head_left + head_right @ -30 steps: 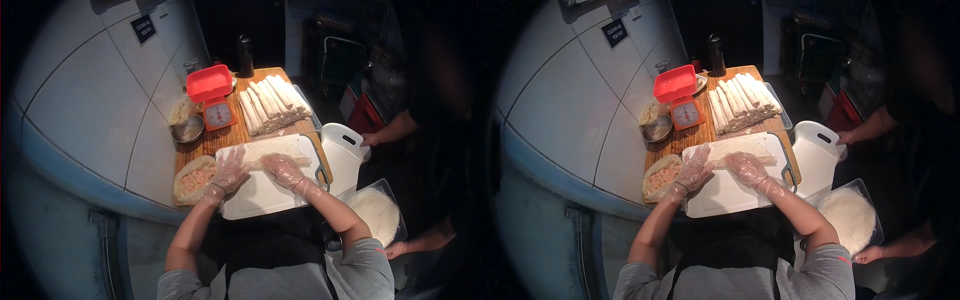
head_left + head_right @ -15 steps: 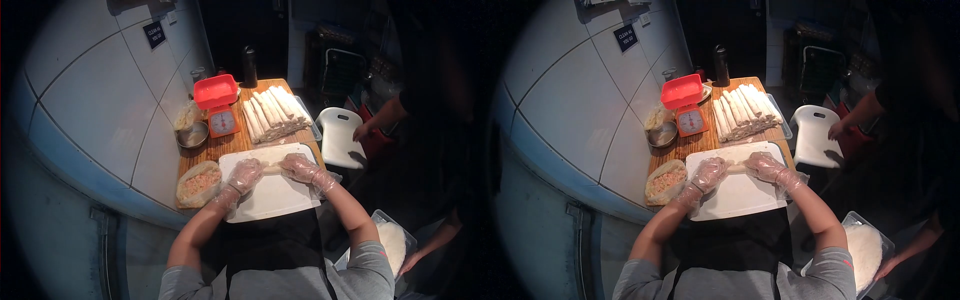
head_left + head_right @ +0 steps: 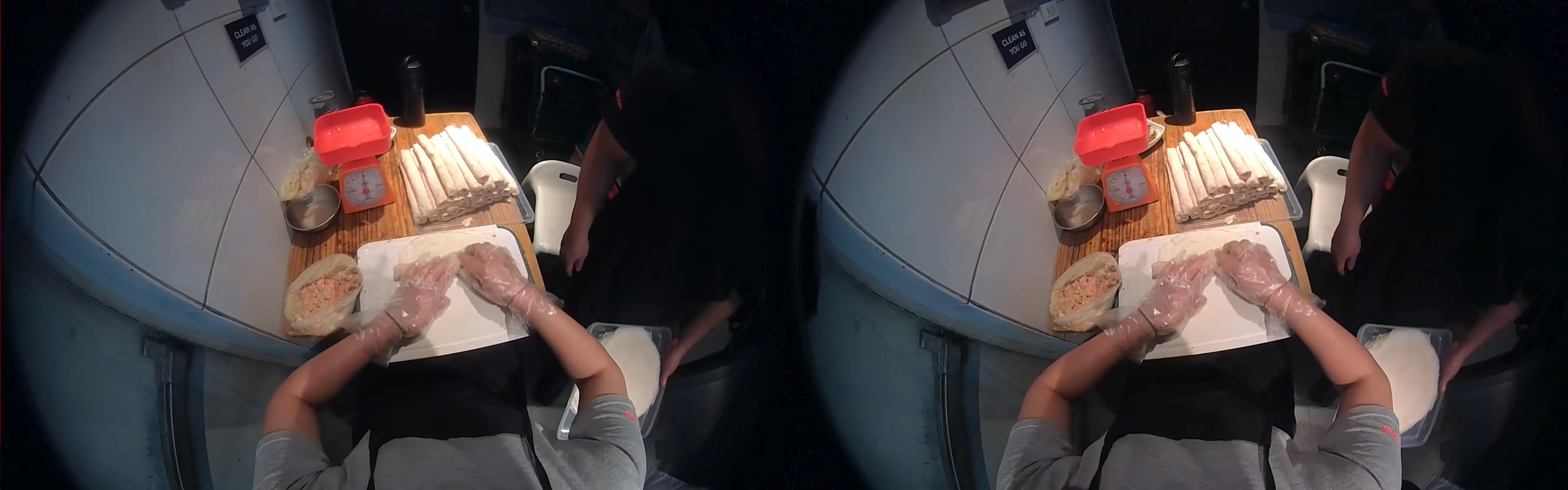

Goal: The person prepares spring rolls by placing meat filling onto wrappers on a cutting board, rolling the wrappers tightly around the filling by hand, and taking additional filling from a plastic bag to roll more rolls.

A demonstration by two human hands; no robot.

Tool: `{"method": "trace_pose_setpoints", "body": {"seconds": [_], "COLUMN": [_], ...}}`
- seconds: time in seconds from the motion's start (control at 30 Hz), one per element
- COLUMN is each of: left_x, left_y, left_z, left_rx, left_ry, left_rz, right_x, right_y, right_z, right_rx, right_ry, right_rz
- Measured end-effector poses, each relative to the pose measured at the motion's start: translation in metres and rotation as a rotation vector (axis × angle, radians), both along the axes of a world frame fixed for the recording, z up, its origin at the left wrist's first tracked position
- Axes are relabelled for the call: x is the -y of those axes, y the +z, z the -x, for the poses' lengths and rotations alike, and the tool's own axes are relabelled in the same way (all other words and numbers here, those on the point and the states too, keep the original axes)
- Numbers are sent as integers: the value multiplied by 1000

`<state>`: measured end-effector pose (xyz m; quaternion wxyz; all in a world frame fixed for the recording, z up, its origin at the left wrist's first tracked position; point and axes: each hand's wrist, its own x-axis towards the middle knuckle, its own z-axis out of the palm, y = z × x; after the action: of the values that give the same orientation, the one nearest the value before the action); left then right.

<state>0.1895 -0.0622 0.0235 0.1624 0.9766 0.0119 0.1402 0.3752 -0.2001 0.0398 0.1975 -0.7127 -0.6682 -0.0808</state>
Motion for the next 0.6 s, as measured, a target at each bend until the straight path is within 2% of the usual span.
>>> {"method": "trace_pose_setpoints", "body": {"seconds": [0.03, 0.07, 0.13, 0.23, 0.27, 0.37, 0.4, 0.5, 0.53, 0.6], "left_x": [-5, -11, -31, -46, -46, -46, -46, -49, -47, -47], "left_y": [4, 8, 4, 7, 4, -4, -9, -17, -14, -9], "left_z": [1, 2, -6, 5, 10, 15, 17, 19, 21, 23], "left_rx": [15, 30, 103, 131, 247, 368, 334, 272, 275, 254], "left_ry": [0, -3, -22, 61, 65, 92, 117, 172, 176, 170], "left_rz": [-6, -11, -110, -33, 60, 181, 154, 111, 127, 152], "right_x": [1, 3, 3, -5, -10, -44, -61, -107, -119, -131], "right_y": [0, -6, -12, 1, 7, 13, 6, 1, -6, -11], "right_z": [8, 11, 4, -14, -20, -19, -19, -6, -2, -2], "right_rx": [22, 89, 16, -96, -138, -268, -293, -249, -303, -328], "right_ry": [-4, 25, 0, 62, 97, 156, 192, 76, 80, 63], "right_rz": [-20, -148, -79, 53, 103, -5, -49, 122, 27, 37]}}
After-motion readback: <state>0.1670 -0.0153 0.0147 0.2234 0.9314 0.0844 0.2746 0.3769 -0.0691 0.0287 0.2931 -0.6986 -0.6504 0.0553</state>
